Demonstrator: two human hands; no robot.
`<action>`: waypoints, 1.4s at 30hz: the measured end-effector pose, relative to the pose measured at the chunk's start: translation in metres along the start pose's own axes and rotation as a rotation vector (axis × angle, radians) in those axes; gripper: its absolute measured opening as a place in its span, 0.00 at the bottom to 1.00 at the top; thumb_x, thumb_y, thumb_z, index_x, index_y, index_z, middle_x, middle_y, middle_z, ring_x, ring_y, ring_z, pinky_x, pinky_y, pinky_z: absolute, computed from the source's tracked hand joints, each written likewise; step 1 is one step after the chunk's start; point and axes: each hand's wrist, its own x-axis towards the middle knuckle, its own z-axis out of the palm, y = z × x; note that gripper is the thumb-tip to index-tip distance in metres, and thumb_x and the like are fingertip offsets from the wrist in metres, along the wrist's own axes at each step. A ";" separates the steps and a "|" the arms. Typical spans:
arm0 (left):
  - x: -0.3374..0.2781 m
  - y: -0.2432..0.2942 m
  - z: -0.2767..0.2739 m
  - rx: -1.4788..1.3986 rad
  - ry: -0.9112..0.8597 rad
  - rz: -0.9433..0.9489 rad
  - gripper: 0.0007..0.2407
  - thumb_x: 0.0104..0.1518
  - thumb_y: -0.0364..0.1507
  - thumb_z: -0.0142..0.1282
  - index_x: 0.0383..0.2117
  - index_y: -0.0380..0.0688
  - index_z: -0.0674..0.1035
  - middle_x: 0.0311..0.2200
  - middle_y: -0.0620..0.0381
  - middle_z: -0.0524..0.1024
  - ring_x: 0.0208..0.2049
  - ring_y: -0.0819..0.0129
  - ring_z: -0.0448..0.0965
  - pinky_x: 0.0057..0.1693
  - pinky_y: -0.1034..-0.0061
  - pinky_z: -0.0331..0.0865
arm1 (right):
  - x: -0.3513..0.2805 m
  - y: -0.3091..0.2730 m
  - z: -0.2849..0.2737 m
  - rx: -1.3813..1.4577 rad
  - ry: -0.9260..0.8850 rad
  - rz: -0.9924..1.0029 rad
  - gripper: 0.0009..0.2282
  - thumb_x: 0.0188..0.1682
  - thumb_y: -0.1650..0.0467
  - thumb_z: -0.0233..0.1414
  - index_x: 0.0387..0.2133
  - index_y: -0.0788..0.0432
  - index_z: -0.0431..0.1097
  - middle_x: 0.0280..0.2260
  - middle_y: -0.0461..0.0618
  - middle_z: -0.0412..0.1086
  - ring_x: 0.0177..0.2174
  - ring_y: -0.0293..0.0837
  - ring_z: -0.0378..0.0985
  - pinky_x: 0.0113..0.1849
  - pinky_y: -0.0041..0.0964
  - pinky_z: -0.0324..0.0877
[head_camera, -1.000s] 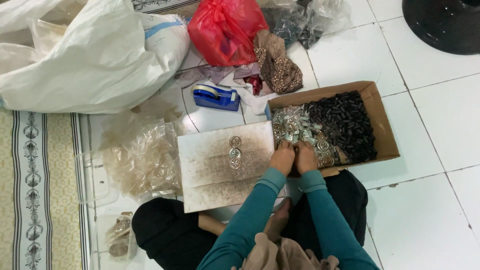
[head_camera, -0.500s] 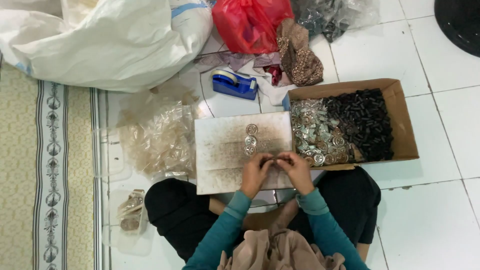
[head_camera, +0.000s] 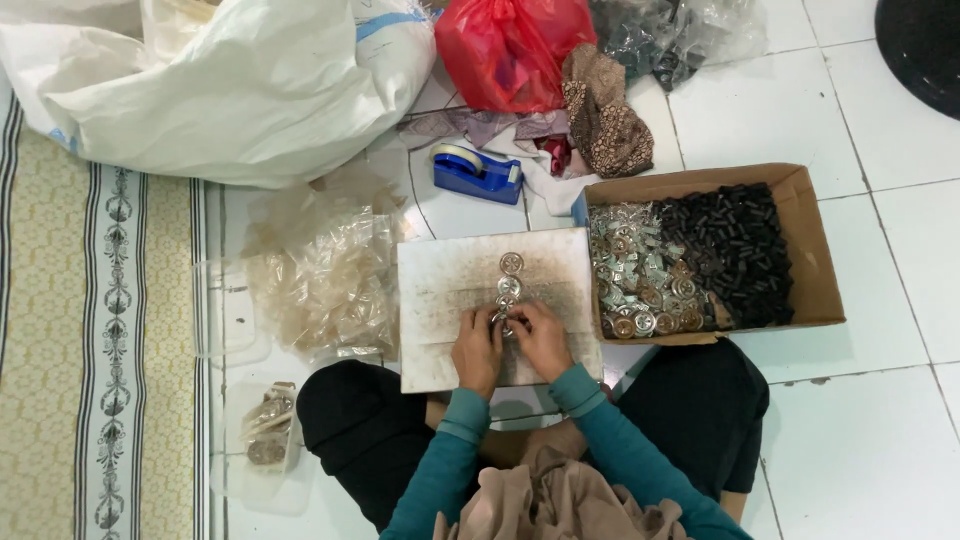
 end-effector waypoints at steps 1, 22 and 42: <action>0.004 0.005 0.005 -0.001 -0.004 0.005 0.09 0.62 0.32 0.55 0.47 0.57 0.76 0.43 0.57 0.71 0.42 0.47 0.81 0.44 0.54 0.80 | 0.002 -0.001 -0.014 -0.001 0.005 0.003 0.07 0.47 0.71 0.62 0.38 0.53 0.77 0.33 0.51 0.74 0.39 0.55 0.80 0.41 0.46 0.77; 0.070 0.147 0.131 1.271 -0.563 0.546 0.17 0.70 0.36 0.33 0.59 0.62 0.75 0.70 0.67 0.58 0.74 0.56 0.40 0.72 0.33 0.21 | 0.063 0.187 -0.087 -0.563 -0.242 0.345 0.22 0.52 0.75 0.51 0.62 0.52 0.64 0.57 0.60 0.64 0.55 0.59 0.71 0.53 0.58 0.71; 0.009 0.042 0.011 -0.270 -0.082 0.418 0.11 0.63 0.24 0.50 0.48 0.51 0.81 0.41 0.56 0.79 0.46 0.55 0.80 0.53 0.64 0.73 | -0.026 0.004 -0.062 0.340 0.228 0.219 0.09 0.43 0.71 0.67 0.37 0.52 0.81 0.29 0.47 0.81 0.31 0.37 0.79 0.36 0.34 0.75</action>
